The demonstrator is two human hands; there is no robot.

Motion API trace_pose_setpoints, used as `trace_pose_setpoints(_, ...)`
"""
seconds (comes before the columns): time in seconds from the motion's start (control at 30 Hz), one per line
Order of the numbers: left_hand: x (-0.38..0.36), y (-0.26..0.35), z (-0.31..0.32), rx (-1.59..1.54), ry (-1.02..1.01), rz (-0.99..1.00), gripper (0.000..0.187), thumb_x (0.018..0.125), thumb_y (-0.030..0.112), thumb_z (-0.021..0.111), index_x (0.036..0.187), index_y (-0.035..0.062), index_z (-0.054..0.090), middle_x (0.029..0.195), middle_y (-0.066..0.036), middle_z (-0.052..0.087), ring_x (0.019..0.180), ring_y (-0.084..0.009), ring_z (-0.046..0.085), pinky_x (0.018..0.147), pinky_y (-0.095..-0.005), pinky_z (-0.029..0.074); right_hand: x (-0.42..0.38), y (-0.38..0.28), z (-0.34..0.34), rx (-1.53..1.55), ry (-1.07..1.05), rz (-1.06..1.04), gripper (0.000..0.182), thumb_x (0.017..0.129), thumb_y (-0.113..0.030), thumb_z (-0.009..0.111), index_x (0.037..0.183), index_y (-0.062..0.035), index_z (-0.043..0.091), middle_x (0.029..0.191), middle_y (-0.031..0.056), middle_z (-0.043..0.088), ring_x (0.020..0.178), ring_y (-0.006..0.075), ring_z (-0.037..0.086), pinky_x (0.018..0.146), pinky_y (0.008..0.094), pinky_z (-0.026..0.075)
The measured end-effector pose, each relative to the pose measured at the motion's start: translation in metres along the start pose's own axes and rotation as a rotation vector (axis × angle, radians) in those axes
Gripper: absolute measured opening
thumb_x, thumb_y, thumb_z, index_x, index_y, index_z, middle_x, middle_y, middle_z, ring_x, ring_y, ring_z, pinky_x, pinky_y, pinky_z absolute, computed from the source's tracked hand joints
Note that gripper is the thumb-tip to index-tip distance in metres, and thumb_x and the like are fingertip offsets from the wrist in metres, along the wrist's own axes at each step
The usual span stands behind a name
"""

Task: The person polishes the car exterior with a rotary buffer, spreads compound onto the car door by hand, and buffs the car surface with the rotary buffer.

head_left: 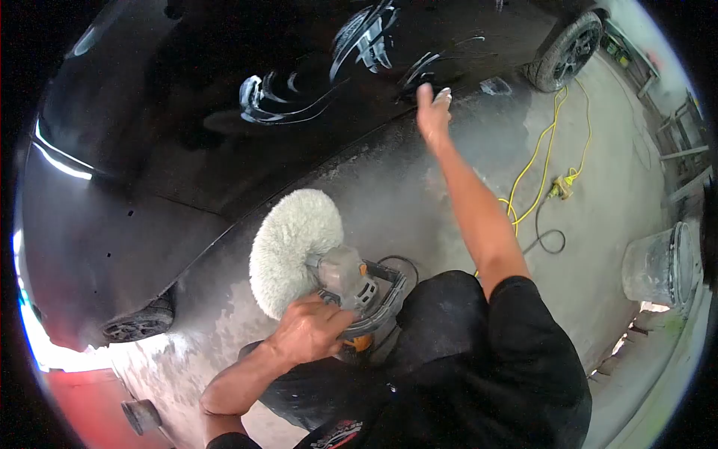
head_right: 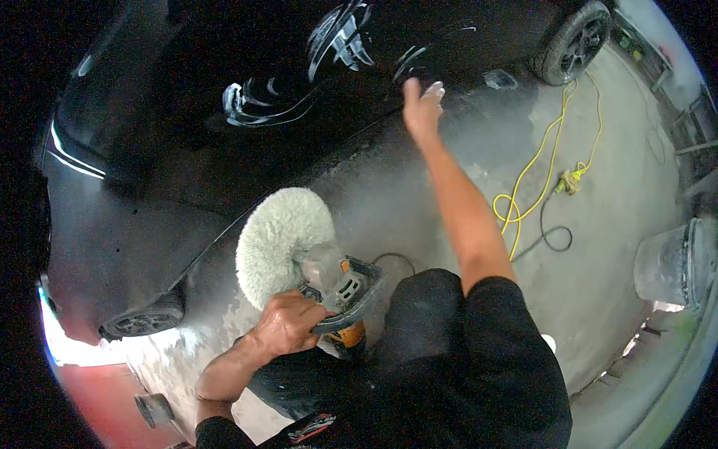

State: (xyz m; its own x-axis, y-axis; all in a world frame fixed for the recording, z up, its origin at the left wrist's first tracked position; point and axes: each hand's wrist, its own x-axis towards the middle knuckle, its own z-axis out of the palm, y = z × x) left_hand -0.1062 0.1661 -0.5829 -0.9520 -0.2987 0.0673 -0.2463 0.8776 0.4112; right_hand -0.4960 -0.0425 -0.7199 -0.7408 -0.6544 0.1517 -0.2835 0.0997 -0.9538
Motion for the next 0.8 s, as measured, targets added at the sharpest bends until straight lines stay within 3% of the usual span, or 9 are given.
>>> trace_pose_setpoints(0.03, 0.0, 0.001, -0.001, 0.011, 0.0, 0.002, 0.042, 0.053, 0.011, 0.075, 0.094, 0.0091, 0.066, 0.07, -0.005, 0.061, 0.064, -0.0257, 0.063, 0.065, -0.0374, 0.052, 0.0, -0.02, -0.017, 0.1, -0.07, 0.176, 0.103, 0.095, -0.068, 0.04, 0.153, 0.0108, 0.006, 0.156, 0.039, 0.014, 0.146, 0.0505, 0.019, 0.12, 0.0494, 0.019)
trace_pose_setpoints(0.13, -0.002, 0.0, 0.002, 0.038, 0.002, 0.012, 0.043, 0.052, 0.011, 0.076, 0.094, 0.0094, 0.066, 0.07, -0.005, 0.061, 0.063, -0.0256, 0.063, 0.064, -0.0374, 0.052, -0.027, -0.004, 0.018, 0.072, -0.351, 0.104, 0.111, 0.092, -0.074, 0.039, 0.155, 0.0043, -0.007, 0.151, 0.0431, 0.022, 0.144, 0.0513, 0.023, 0.121, 0.0433, 0.019)
trace_pose_setpoints(0.2, -0.002, 0.0, -0.001, 0.04, -0.041, -0.002, 0.041, 0.053, 0.009, 0.074, 0.094, 0.0096, 0.068, 0.072, -0.005, 0.063, 0.066, -0.0248, 0.065, 0.064, -0.0373, 0.052, -0.066, 0.008, 0.029, 0.115, -0.444, -0.042, 0.102, 0.096, -0.065, 0.044, 0.155, 0.0042, -0.003, 0.146, 0.0384, 0.039, 0.14, 0.045, 0.038, 0.116, 0.0403, 0.029)
trace_pose_setpoints(0.33, -0.005, -0.005, 0.001, 0.014, -0.018, 0.017, 0.041, 0.053, 0.01, 0.074, 0.094, 0.0095, 0.069, 0.072, -0.004, 0.064, 0.066, -0.023, 0.065, 0.063, -0.0369, 0.051, -0.091, -0.031, -0.011, 0.355, -0.318, 0.056, 0.082, 0.099, -0.05, 0.053, 0.154, 0.0027, 0.023, 0.148, 0.0261, 0.046, 0.137, 0.0308, 0.046, 0.112, 0.036, 0.035)
trace_pose_setpoints(0.5, -0.002, -0.001, -0.005, 0.098, 0.132, 0.106, 0.044, 0.049, 0.015, 0.075, 0.091, 0.0092, 0.071, 0.068, -0.002, 0.059, 0.063, -0.0212, 0.062, 0.06, -0.0344, 0.05, -0.152, -0.011, -0.049, 0.11, -0.856, -0.281, 0.074, 0.097, -0.041, 0.063, 0.153, -0.0032, 0.033, 0.144, 0.0196, 0.052, 0.133, 0.0302, 0.05, 0.11, 0.0422, 0.039)
trace_pose_setpoints(0.67, 0.016, 0.016, -0.033, 0.143, 0.271, 0.151, 0.041, 0.049, 0.012, 0.073, 0.09, 0.0073, 0.07, 0.071, -0.001, 0.064, 0.062, -0.0196, 0.062, 0.058, -0.0321, 0.048, -0.206, 0.012, -0.078, 0.298, -1.141, 0.419, 0.072, 0.096, -0.041, 0.064, 0.152, -0.0067, 0.037, 0.149, 0.0165, 0.047, 0.136, 0.0311, 0.046, 0.115, 0.0425, 0.034)
trace_pose_setpoints(0.7, 0.021, 0.017, -0.036, 0.125, 0.31, 0.166, 0.042, 0.049, 0.012, 0.073, 0.09, 0.007, 0.071, 0.072, -0.002, 0.065, 0.061, -0.0194, 0.062, 0.058, -0.032, 0.048, -0.208, 0.018, -0.088, -0.03, -1.487, 0.173, 0.077, 0.094, -0.043, 0.066, 0.154, -0.0077, 0.034, 0.151, 0.0149, 0.045, 0.136, 0.0298, 0.045, 0.115, 0.042, 0.033)
trace_pose_setpoints(0.77, 0.025, 0.01, -0.044, 0.176, 0.36, 0.148, 0.045, 0.044, 0.007, 0.071, 0.09, 0.0055, 0.072, 0.068, -0.003, 0.064, 0.054, -0.022, 0.058, 0.057, -0.034, 0.049, -0.226, 0.045, -0.106, -0.009, -1.815, 0.142, 0.085, 0.09, -0.041, 0.071, 0.156, -0.0085, 0.028, 0.152, 0.0123, 0.043, 0.137, 0.0272, 0.044, 0.115, 0.0411, 0.032)
trace_pose_setpoints(0.8, 0.03, 0.01, -0.047, 0.185, 0.42, 0.102, 0.041, 0.045, 0.007, 0.071, 0.086, 0.0049, 0.071, 0.068, -0.006, 0.062, 0.057, -0.0259, 0.059, 0.058, -0.0362, 0.05, -0.258, 0.077, -0.107, 0.371, -1.787, 0.367, 0.089, 0.087, -0.038, 0.074, 0.156, -0.0084, 0.026, 0.153, 0.0112, 0.042, 0.137, 0.0259, 0.044, 0.115, 0.0407, 0.032)
